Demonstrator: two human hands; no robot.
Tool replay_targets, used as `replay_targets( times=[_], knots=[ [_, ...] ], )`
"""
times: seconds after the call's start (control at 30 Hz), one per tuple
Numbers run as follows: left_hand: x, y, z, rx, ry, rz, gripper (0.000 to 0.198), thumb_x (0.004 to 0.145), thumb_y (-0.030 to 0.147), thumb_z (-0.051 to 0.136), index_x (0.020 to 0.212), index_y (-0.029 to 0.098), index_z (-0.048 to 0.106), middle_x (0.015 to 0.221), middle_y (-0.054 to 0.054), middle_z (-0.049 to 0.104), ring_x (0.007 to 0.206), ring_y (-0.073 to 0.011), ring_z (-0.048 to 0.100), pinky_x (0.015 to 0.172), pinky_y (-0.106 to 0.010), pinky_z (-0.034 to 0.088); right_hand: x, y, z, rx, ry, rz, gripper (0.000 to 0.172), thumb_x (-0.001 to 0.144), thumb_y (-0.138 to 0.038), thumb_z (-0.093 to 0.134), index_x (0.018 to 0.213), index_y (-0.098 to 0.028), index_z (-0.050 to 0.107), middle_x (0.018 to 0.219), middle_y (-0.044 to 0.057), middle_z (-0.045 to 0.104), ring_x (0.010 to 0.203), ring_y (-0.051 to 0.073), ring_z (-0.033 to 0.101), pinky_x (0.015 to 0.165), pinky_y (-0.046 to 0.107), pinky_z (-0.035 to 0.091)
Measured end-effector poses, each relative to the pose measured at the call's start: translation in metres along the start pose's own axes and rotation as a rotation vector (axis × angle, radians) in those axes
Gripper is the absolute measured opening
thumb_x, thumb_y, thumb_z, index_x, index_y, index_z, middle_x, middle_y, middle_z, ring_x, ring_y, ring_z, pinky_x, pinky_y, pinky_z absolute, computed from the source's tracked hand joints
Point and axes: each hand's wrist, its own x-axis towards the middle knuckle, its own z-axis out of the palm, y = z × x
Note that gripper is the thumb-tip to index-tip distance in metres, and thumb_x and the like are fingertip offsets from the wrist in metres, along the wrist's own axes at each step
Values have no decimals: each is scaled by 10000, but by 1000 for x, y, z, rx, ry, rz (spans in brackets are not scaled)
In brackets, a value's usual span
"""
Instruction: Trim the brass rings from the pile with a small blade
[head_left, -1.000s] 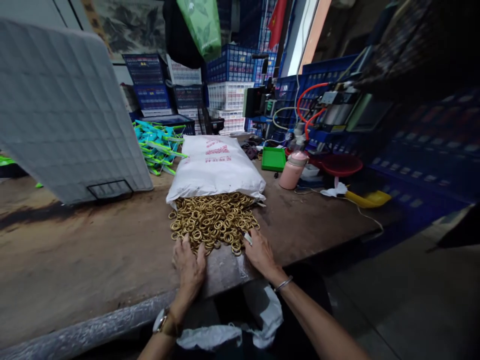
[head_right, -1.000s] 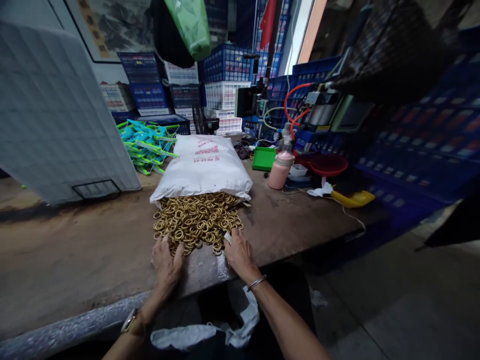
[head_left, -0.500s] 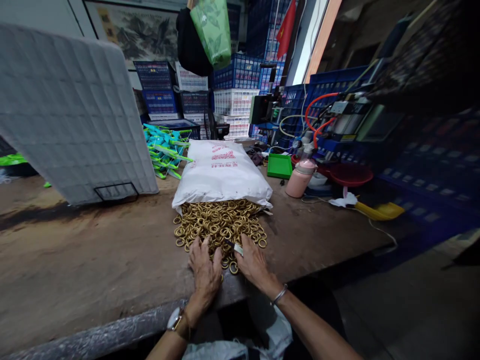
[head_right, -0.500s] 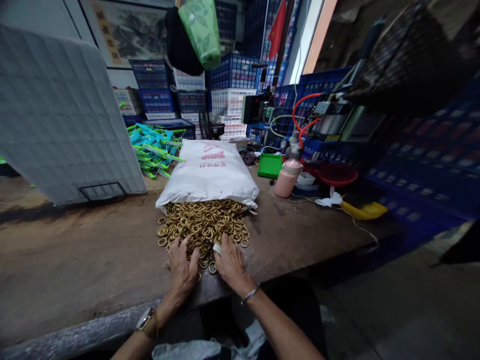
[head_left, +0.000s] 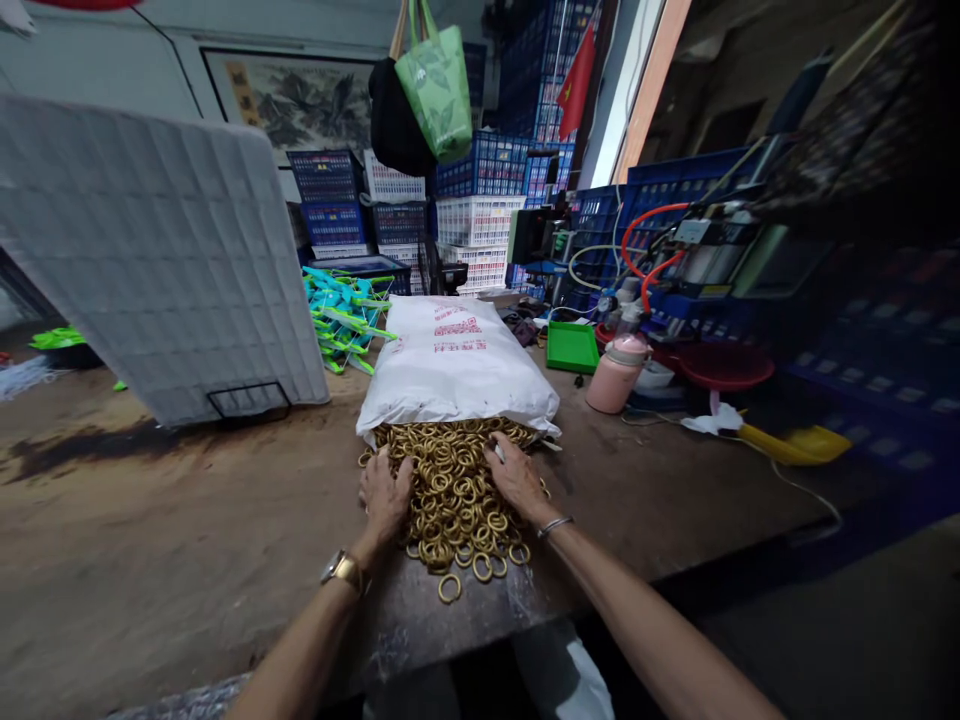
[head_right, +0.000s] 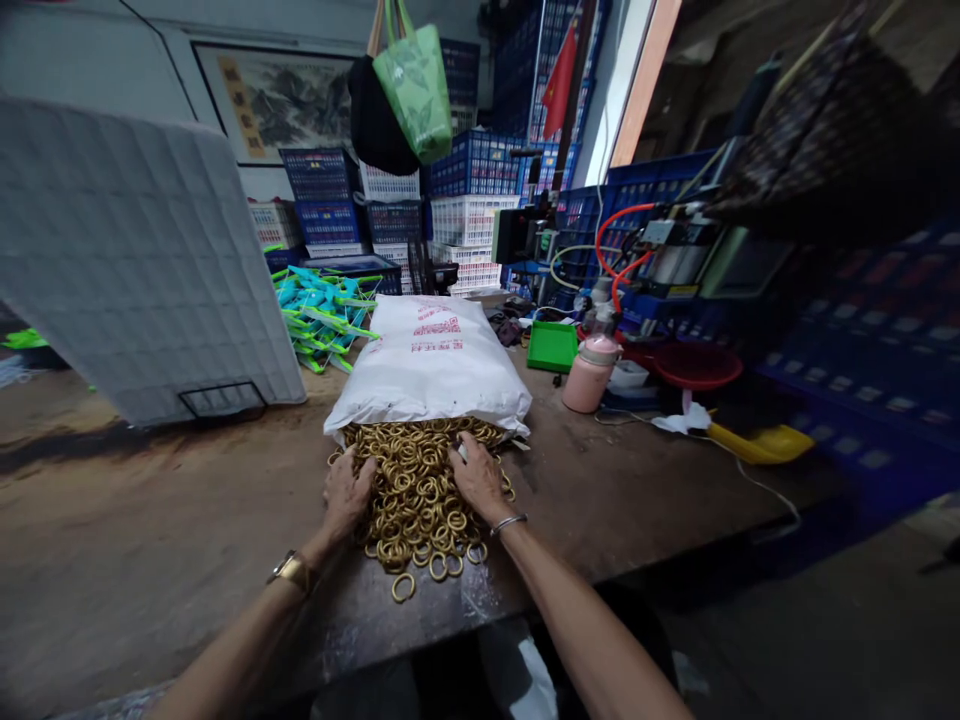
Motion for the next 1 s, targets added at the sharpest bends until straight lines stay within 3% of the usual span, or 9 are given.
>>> replay_targets(
  times=[0.17, 0.47, 0.77, 0.87, 0.93, 1.0],
  knots=[
    [-10, 24, 8, 27, -38, -35, 573, 802, 469, 380, 1292, 174, 346, 1304, -200, 368, 1171, -360, 355, 887, -537, 317, -13, -20, 11, -84, -48, -71, 390, 844, -335, 403, 1213, -215, 438, 1005, 71, 578, 881, 167, 545, 742, 238, 362],
    [-19, 35, 7, 59, -67, 2, 516, 814, 414, 390, 1273, 179, 392, 1331, -220, 337, 1204, -375, 301, 887, -561, 294, -30, -35, 11, -202, -117, -94, 355, 851, -315, 391, 1194, -231, 428, 921, 58, 535, 742, 152, 548, 637, 228, 357],
    [-30, 20, 8, -4, -50, 181, 342, 806, 311, 423, 1084, 176, 568, 1218, -144, 500, 1129, -273, 432, 915, -443, 347, -47, -52, -10, -283, -266, -305, 433, 837, -285, 413, 1264, -239, 358, 991, 74, 528, 786, 171, 550, 682, 258, 370],
    [-22, 8, -3, -24, -8, 181, 291, 814, 319, 403, 997, 211, 601, 1115, -90, 567, 1071, -241, 478, 905, -419, 364, -43, -41, -17, -209, -247, -338, 442, 815, -254, 452, 1252, -254, 383, 1021, 61, 539, 835, 166, 539, 728, 253, 373],
    [-13, -3, -13, -24, 22, 162, 290, 816, 325, 392, 974, 204, 602, 1072, -87, 584, 1053, -235, 486, 906, -409, 363, -37, -20, -22, -154, -164, -310, 405, 817, -208, 435, 1221, -225, 417, 1039, 66, 542, 904, 167, 517, 766, 250, 369],
    [-2, -14, -21, -13, 46, 129, 292, 812, 333, 394, 973, 196, 595, 1045, -91, 591, 1036, -237, 493, 899, -405, 366, -30, 8, -28, -175, -59, -165, 346, 827, -220, 423, 1170, -186, 455, 1008, 79, 554, 895, 175, 520, 750, 257, 373]
  ],
)
